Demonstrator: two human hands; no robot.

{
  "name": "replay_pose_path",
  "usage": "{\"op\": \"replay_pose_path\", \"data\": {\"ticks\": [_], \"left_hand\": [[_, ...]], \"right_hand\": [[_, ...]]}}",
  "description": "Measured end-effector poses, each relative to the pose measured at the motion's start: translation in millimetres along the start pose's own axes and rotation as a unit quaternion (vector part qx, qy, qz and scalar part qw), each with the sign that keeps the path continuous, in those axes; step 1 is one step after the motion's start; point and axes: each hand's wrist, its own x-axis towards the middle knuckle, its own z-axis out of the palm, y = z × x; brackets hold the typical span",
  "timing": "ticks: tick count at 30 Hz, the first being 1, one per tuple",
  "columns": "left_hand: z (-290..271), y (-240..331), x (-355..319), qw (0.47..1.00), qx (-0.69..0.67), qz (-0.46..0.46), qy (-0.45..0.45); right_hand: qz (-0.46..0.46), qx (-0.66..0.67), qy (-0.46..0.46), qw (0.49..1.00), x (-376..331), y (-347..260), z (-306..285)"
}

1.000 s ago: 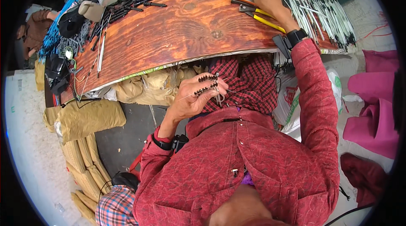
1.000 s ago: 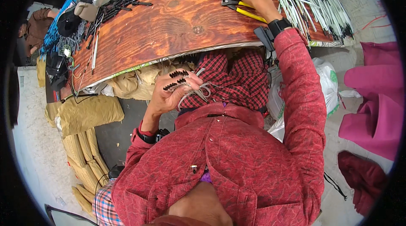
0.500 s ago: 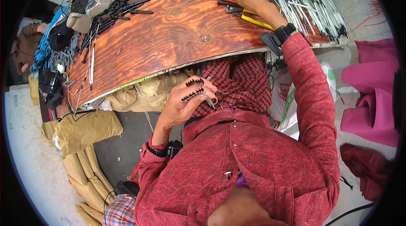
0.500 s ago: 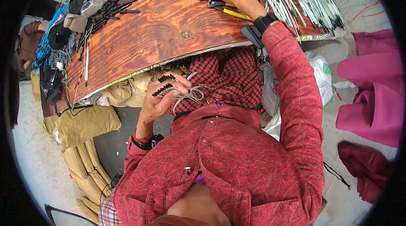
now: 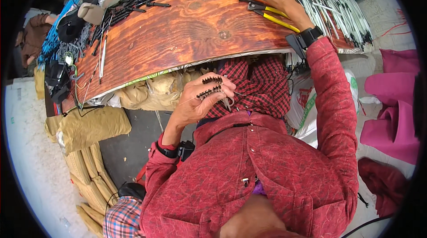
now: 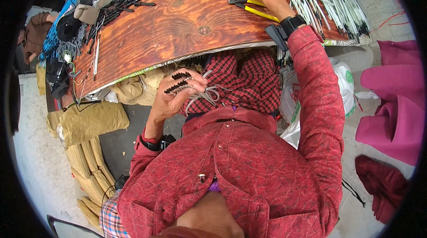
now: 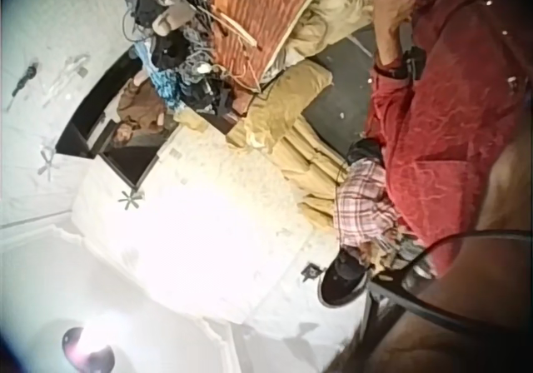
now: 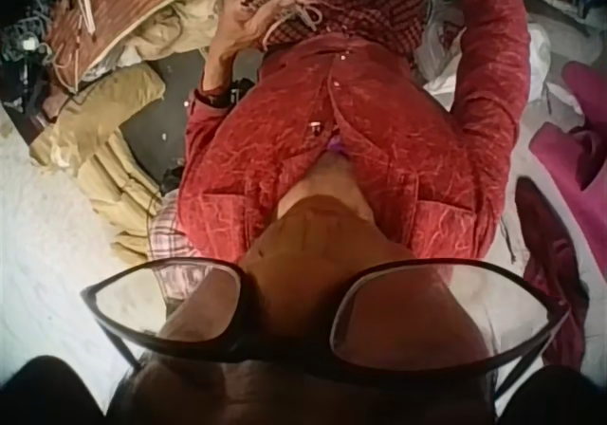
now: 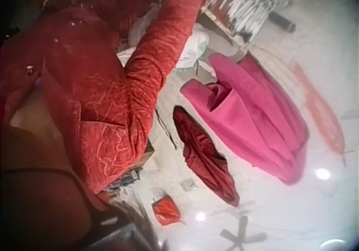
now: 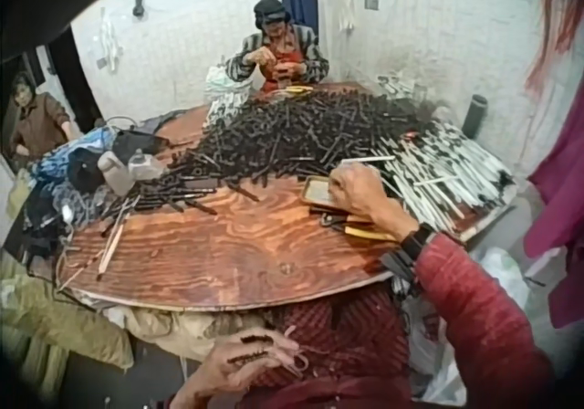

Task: Manually attaching small black plastic clips onto white plastic strips at a production workbench.

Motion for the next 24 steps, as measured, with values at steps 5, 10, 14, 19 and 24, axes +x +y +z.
{"op": "replay_pose_path", "data": {"ticks": [5, 10, 14, 19, 24], "left_hand": [[0, 4, 1, 1.0, -0.017, -0.025, 0.005], [1, 4, -1, 1.0, 0.011, -0.012, 0.027], [2, 4, 2, 0.999, 0.018, -0.008, 0.034], [4, 5, 0, 0.999, 0.016, -0.006, 0.044], [3, 5, -3, 0.997, 0.056, -0.003, 0.045]], "right_hand": [[0.015, 0.052, 0.064, 0.996, 3, -10, -17], [-0.005, 0.326, -0.066, 0.943, -41, -84, -50], [-0.043, 0.455, -0.175, 0.872, -89, -139, -78], [-0.061, 0.474, -0.153, 0.865, -105, -155, -82], [-0.067, 0.471, -0.157, 0.866, -110, -161, -83]]}}
